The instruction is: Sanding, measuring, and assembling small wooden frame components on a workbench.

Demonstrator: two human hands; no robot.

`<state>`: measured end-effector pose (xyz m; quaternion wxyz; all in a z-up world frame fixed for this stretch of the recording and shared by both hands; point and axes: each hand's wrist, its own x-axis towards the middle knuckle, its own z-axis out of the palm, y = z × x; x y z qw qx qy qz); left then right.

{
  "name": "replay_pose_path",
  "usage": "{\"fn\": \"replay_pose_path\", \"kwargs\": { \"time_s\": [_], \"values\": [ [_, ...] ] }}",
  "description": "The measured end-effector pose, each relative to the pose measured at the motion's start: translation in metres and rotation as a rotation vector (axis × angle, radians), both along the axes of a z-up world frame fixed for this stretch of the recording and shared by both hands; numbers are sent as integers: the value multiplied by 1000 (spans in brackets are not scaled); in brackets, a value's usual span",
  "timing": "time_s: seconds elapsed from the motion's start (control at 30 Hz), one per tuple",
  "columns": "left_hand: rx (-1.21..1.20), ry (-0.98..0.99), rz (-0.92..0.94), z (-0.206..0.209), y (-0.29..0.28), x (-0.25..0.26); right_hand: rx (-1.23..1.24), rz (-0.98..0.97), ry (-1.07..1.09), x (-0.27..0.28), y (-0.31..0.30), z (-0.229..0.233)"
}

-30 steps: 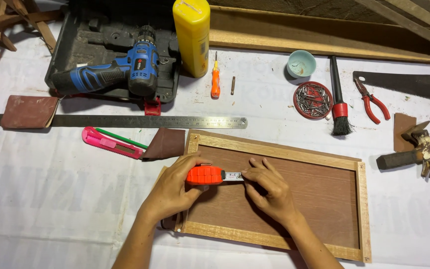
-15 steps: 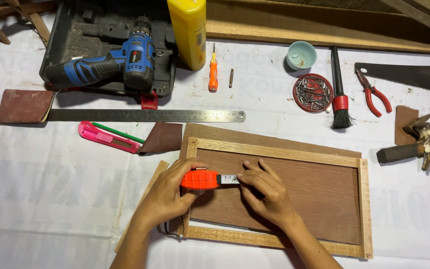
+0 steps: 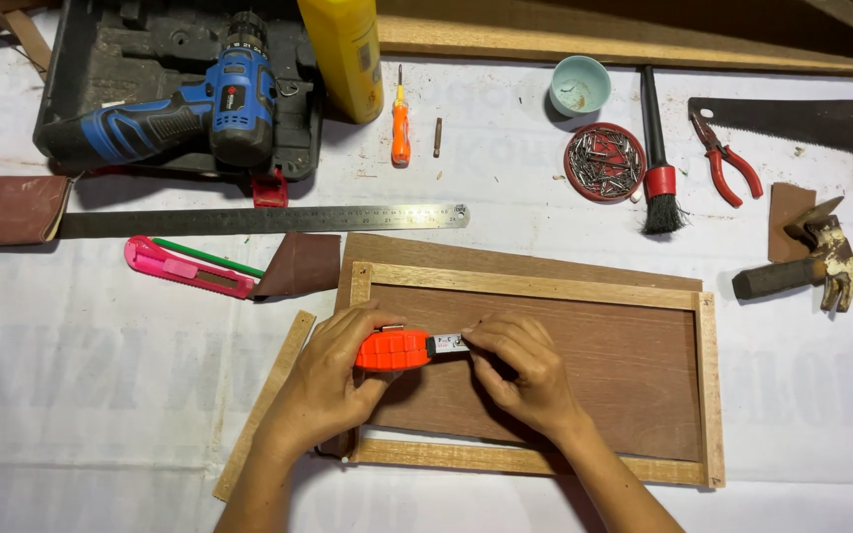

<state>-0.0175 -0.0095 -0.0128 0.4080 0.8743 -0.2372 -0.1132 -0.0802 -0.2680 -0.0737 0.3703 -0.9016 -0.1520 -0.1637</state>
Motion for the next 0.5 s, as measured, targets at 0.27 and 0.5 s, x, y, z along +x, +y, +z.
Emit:
{"fn": "replay_pose_path", "kwargs": {
  "time_s": [0.27,0.5],
  "values": [
    [-112,155,-35,5,-16,-9,84,12,-1,-7,13,6],
    [-123,181,-106,3,-23,-8,125,65,66,-7,11,5]
  ]
}}
